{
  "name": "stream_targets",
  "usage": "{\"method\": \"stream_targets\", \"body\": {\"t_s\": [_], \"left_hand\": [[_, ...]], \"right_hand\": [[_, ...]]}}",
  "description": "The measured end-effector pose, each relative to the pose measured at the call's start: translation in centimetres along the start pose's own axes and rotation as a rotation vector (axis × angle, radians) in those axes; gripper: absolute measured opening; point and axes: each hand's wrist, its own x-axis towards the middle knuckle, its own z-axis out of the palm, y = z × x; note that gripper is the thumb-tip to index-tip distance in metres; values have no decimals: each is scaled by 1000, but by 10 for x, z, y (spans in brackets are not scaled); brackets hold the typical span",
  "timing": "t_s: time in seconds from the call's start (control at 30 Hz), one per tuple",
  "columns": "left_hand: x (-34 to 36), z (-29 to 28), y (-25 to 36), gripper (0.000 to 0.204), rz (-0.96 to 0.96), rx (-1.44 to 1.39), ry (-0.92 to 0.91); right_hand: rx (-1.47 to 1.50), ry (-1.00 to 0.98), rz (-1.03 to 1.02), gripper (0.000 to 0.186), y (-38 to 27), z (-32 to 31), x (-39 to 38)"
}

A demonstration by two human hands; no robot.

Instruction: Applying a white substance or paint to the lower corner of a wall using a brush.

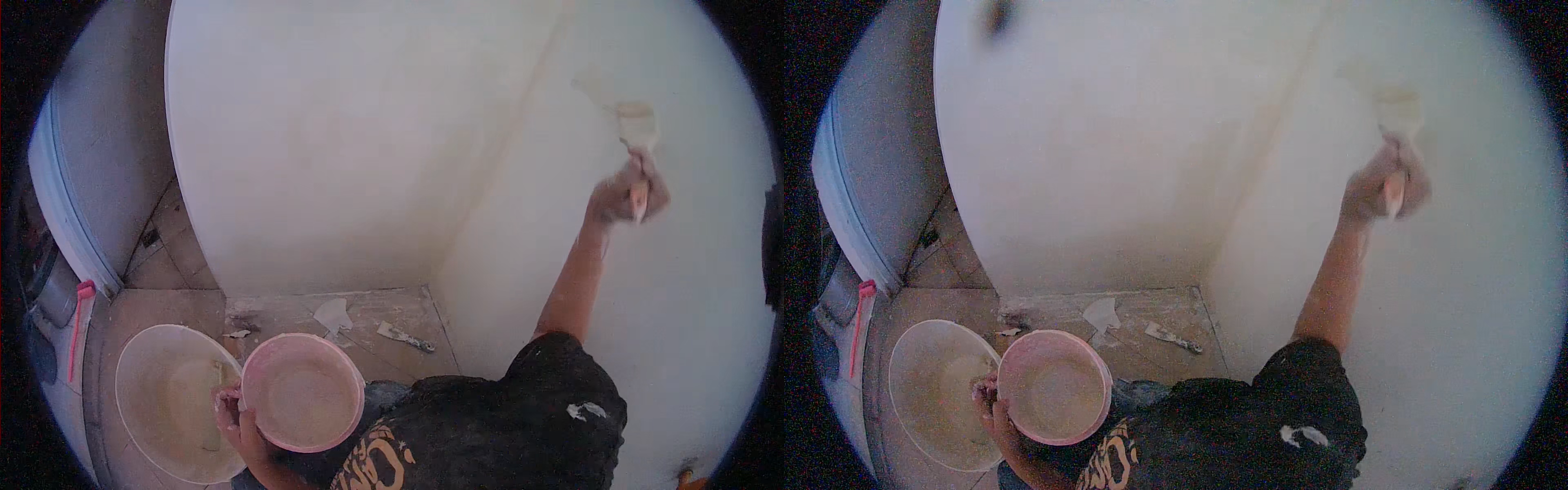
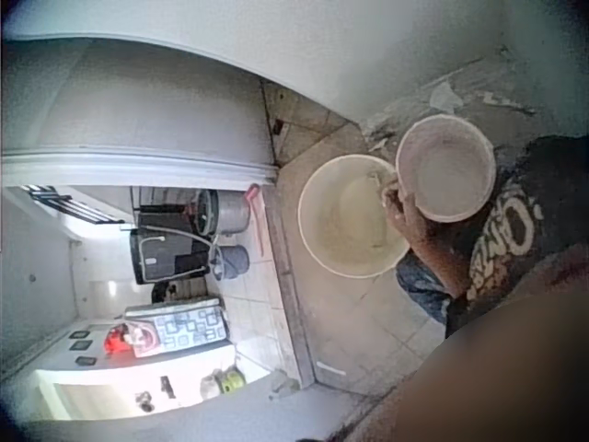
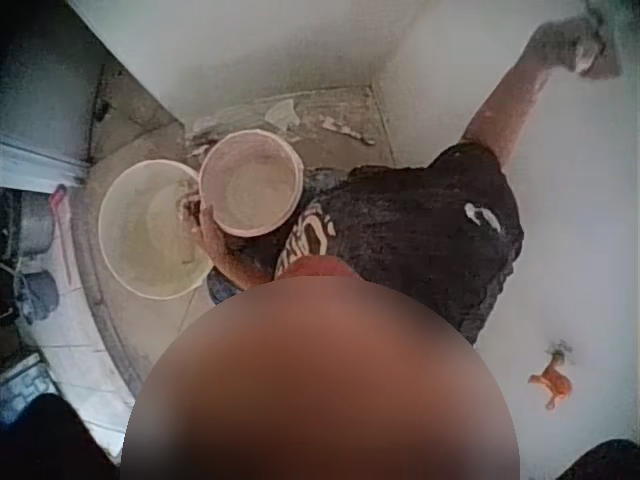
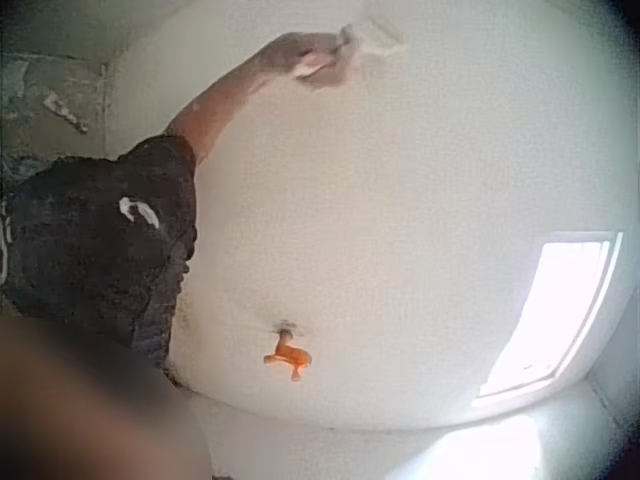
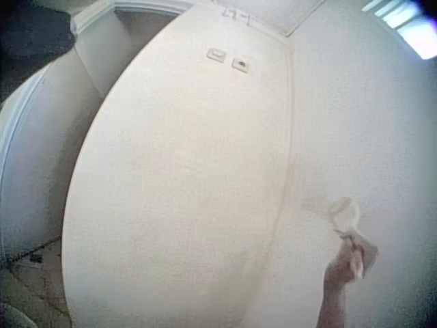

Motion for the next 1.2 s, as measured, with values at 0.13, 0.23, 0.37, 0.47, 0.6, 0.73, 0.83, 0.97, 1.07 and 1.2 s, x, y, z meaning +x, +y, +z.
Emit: {"method": "stream_targets", "body": {"t_s": [0.13, 0.23, 0.37, 0.47, 0.6, 0.73, 0.83, 0.97, 1.07, 1.2], "left_hand": [[-1, 10, 11, 26, -39, -99, 13], [-5, -5, -8, 27, -30, -81, -9], [-6, -9, -15, 27, -31, -80, 29], [-3, -4, -7, 28, -38, -74, -11], [-4, -6, -7, 30, -12, -35, -22], [-2, 0, 4, 27, -78, -61, 21], [-1, -10, -2, 27, -34, 0, -63], [0, -9, 1, 30, -37, -25, -64], [-1, -12, -3, 30, -37, 21, -54], [0, -12, -7, 30, -21, -45, -66]], "right_hand": [[-62, 8, 149, 1, 29, 15, -3], [-184, 71, -95, 5, 4, -18, 2], [-376, 27, -321, 9, 6, -33, 18], [-645, -202, -558, 15, 22, -7, 31], [-575, -746, -433, 28, 22, 85, -6], [-137, -636, -168, 13, 18, 143, -20], [-50, -528, 54, 5, 14, 131, -20], [-288, -269, -155, 14, 23, 63, -3], [-420, -206, -204, 20, -9, 29, 6], [-422, -322, -398, 24, -8, 43, 25]]}}
